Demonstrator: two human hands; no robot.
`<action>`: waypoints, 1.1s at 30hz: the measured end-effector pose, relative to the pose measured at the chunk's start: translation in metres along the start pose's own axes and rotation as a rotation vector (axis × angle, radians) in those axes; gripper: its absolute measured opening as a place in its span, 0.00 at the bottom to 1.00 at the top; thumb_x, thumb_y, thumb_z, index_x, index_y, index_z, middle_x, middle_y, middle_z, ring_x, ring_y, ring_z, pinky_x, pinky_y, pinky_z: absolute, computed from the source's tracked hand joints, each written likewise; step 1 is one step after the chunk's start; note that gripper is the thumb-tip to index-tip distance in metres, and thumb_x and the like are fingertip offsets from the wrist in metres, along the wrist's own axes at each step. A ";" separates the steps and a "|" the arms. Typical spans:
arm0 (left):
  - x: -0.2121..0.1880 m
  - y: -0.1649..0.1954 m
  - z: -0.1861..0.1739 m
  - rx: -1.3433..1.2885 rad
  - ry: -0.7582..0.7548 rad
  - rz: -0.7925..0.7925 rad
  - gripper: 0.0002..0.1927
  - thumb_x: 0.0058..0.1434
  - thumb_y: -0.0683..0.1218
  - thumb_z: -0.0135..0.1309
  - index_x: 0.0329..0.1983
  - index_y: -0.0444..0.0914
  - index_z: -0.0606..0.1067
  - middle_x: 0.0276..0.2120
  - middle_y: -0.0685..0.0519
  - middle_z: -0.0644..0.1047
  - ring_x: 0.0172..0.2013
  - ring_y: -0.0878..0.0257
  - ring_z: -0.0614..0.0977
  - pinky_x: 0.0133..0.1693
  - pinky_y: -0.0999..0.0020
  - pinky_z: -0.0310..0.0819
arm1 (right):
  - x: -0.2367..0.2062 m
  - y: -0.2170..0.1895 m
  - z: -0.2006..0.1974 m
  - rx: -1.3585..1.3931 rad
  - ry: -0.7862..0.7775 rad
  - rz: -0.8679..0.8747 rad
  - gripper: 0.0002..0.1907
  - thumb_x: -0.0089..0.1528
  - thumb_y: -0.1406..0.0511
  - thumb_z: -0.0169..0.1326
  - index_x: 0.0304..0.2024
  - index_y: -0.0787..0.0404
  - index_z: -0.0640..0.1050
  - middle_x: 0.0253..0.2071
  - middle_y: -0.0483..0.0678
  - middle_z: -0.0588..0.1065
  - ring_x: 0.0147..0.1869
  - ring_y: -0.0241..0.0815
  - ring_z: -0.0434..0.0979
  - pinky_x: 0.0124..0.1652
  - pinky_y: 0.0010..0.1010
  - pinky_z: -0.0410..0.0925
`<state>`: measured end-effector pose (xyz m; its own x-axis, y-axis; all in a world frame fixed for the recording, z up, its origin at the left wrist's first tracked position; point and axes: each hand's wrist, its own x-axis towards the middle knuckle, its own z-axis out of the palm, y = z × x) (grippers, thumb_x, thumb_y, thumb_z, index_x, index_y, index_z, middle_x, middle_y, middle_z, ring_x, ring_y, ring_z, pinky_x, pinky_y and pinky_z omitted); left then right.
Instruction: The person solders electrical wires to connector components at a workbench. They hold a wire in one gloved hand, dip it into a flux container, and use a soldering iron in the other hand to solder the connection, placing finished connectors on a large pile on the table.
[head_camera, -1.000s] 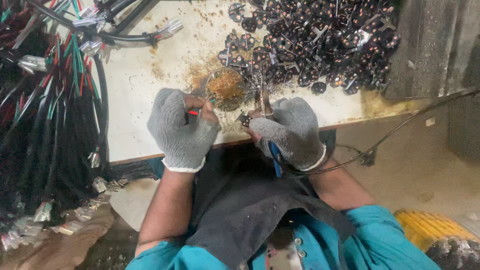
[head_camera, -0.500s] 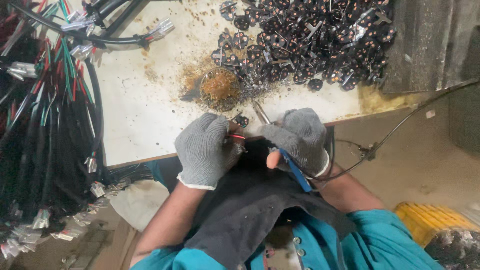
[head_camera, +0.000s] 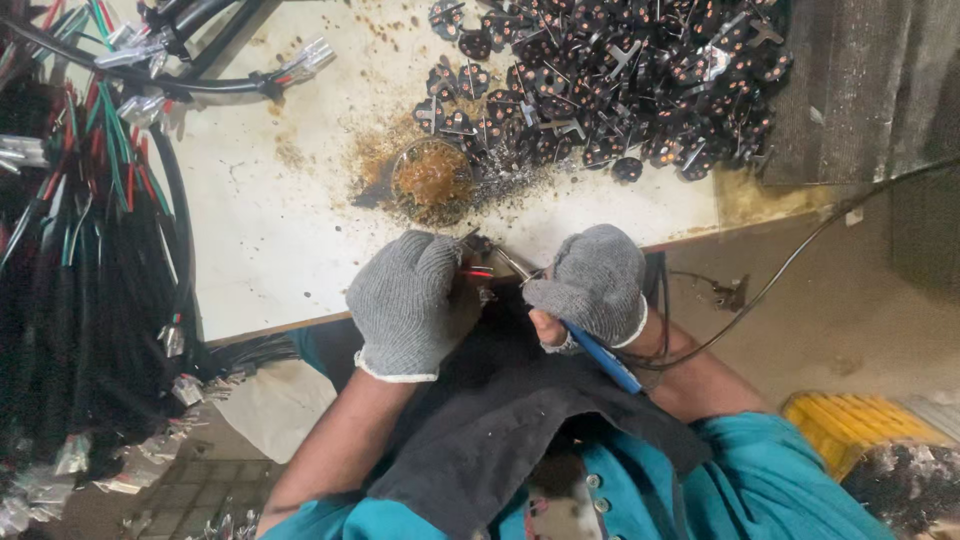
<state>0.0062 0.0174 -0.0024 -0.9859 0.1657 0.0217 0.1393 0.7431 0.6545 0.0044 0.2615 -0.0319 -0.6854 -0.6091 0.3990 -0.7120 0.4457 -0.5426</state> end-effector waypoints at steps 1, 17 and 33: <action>0.000 0.000 0.000 -0.006 0.000 0.005 0.13 0.47 0.46 0.65 0.35 0.43 0.75 0.30 0.50 0.74 0.31 0.48 0.78 0.32 0.54 0.70 | 0.000 -0.001 0.000 0.016 0.004 0.009 0.08 0.57 0.59 0.60 0.38 0.49 0.82 0.28 0.42 0.72 0.33 0.49 0.73 0.37 0.45 0.65; 0.003 0.001 -0.001 -0.044 -0.007 -0.001 0.12 0.46 0.47 0.64 0.33 0.44 0.76 0.29 0.49 0.74 0.29 0.48 0.78 0.30 0.53 0.70 | -0.032 0.010 0.024 -0.040 -0.297 0.042 0.15 0.49 0.48 0.63 0.35 0.42 0.83 0.23 0.36 0.75 0.24 0.41 0.74 0.26 0.38 0.64; 0.002 0.000 -0.002 -0.014 0.028 -0.023 0.11 0.48 0.44 0.63 0.35 0.45 0.77 0.31 0.51 0.76 0.32 0.49 0.80 0.32 0.55 0.71 | -0.011 0.012 0.003 -0.030 -0.256 0.026 0.17 0.46 0.52 0.58 0.35 0.48 0.84 0.22 0.44 0.71 0.28 0.52 0.72 0.31 0.47 0.63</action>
<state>0.0037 0.0163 -0.0008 -0.9910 0.1309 0.0275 0.1158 0.7369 0.6660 0.0041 0.2719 -0.0448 -0.6456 -0.7414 0.1830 -0.7012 0.4807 -0.5265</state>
